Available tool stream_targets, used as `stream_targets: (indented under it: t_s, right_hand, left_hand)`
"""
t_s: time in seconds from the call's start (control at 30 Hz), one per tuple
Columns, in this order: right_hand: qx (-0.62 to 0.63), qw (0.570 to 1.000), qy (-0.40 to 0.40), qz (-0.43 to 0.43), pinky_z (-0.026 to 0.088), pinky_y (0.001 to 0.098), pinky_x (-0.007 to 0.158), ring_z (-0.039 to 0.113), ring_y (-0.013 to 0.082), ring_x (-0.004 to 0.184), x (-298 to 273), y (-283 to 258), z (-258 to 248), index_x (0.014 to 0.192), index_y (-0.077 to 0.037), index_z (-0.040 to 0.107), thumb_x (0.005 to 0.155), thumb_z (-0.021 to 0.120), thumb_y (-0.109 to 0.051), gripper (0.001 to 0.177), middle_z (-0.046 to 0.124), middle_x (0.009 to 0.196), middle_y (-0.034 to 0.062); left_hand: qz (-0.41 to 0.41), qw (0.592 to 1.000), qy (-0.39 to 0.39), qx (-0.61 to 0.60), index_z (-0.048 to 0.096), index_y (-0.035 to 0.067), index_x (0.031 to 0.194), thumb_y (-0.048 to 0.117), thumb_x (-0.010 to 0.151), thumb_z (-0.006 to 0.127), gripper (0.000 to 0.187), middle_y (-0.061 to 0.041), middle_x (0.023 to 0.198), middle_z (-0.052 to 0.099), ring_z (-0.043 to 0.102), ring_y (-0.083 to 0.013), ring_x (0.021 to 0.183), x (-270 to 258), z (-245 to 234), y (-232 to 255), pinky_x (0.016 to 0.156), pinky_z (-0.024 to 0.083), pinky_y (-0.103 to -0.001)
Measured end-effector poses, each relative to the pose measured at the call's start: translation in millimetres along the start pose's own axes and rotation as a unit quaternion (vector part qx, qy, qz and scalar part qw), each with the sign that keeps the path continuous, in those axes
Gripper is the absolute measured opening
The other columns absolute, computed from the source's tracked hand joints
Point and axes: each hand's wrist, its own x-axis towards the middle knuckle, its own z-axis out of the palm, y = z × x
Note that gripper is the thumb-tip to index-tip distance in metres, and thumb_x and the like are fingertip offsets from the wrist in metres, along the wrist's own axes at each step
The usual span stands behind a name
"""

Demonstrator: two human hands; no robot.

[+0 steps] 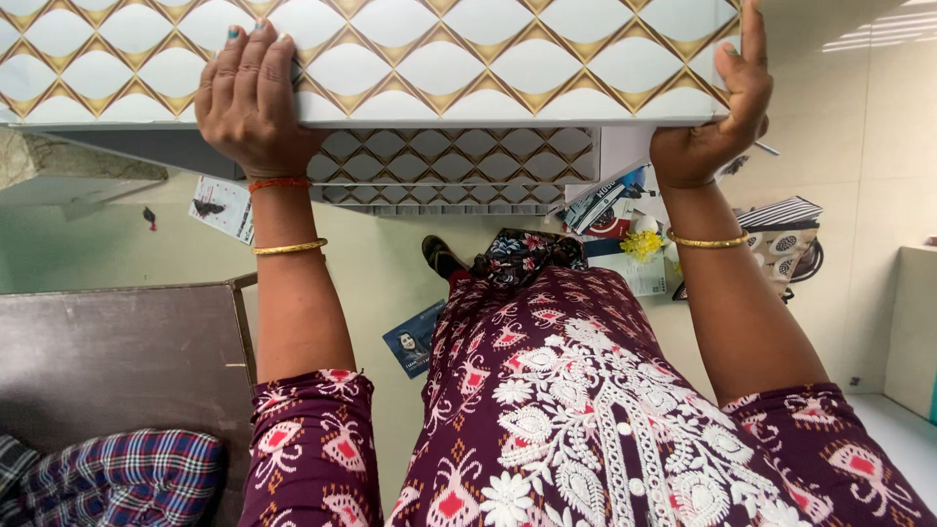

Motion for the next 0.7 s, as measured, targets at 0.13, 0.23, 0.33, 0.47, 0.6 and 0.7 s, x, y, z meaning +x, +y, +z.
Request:
stream_targets:
  t_s: [0.13,0.23,0.33,0.47,0.6,0.7]
  right_hand:
    - [-0.018,0.999,-0.023,0.019,0.055,0.0453,0.113,0.059,0.0423,0.143,4.9,-11.1,-3.1,0.123,-0.002,0.048,0.111,0.059,-0.035,0.037,0.052,0.15,0.0331]
    - [-0.032,0.999,-0.025,0.024,0.053,0.047,0.117,0.058,0.0401,0.145,12.7,-16.7,-1.4,0.12,-0.002,0.048,0.104,0.053,-0.047,0.048,0.055,0.15,0.0313]
    - [-0.033,0.995,-0.065,0.074,0.053,0.051,0.116,0.051,0.0457,0.148,1.9,-17.1,-11.9,0.118,0.001,0.044,0.111,0.064,-0.039,0.045,0.049,0.149,0.0376]
    - [-0.022,0.993,-0.052,0.099,0.052,0.0476,0.121,0.053,0.0432,0.151,-12.6,2.5,-17.0,0.119,0.001,0.047,0.112,0.065,-0.038,0.043,0.05,0.156,0.0346]
    - [-0.056,0.993,-0.06,0.08,0.051,0.0448,0.12,0.059,0.0389,0.147,-39.2,36.4,-33.9,0.125,0.005,0.052,0.112,0.07,-0.036,0.047,0.06,0.154,0.0275]
    - [-0.12,0.984,0.036,0.125,0.064,0.0488,0.1,0.072,0.0359,0.116,-51.0,66.8,-26.2,0.123,0.012,0.06,0.103,0.069,-0.031,0.048,0.066,0.125,0.031]
  left_hand:
    - [0.0,1.0,-0.024,0.009,0.08,0.014,0.112,0.016,0.102,0.06,0.023,-0.006,0.118,0.08,0.074,-0.0261,0.116,0.7,-4.2,0.0,0.1,0.053,-0.04]
    - [-0.024,1.0,-0.019,-0.001,0.081,0.016,0.111,0.019,0.104,0.065,0.018,-0.005,0.117,0.08,0.074,-0.0241,0.115,5.7,-0.8,0.8,0.101,0.054,-0.04]
    - [-0.033,0.999,-0.028,0.002,0.08,0.018,0.111,0.02,0.107,0.069,0.012,-0.004,0.117,0.08,0.074,-0.0242,0.116,-1.8,-3.9,5.3,0.102,0.054,-0.038]
    - [-0.049,0.998,-0.036,-0.01,0.077,0.018,0.118,0.019,0.106,0.064,0.018,-0.005,0.121,0.078,0.072,-0.0239,0.119,-7.1,2.6,1.7,0.105,0.052,-0.039]
    - [-0.055,0.996,-0.055,-0.049,0.071,0.013,0.126,0.019,0.102,0.062,0.026,-0.006,0.124,0.075,0.068,-0.0264,0.119,-17.9,2.3,2.1,0.107,0.048,-0.043]
    - [-0.024,0.996,-0.062,-0.056,0.061,0.01,0.136,0.019,0.103,0.061,0.035,-0.01,0.129,0.071,0.066,-0.0264,0.122,-16.6,1.6,-3.5,0.111,0.046,-0.042]
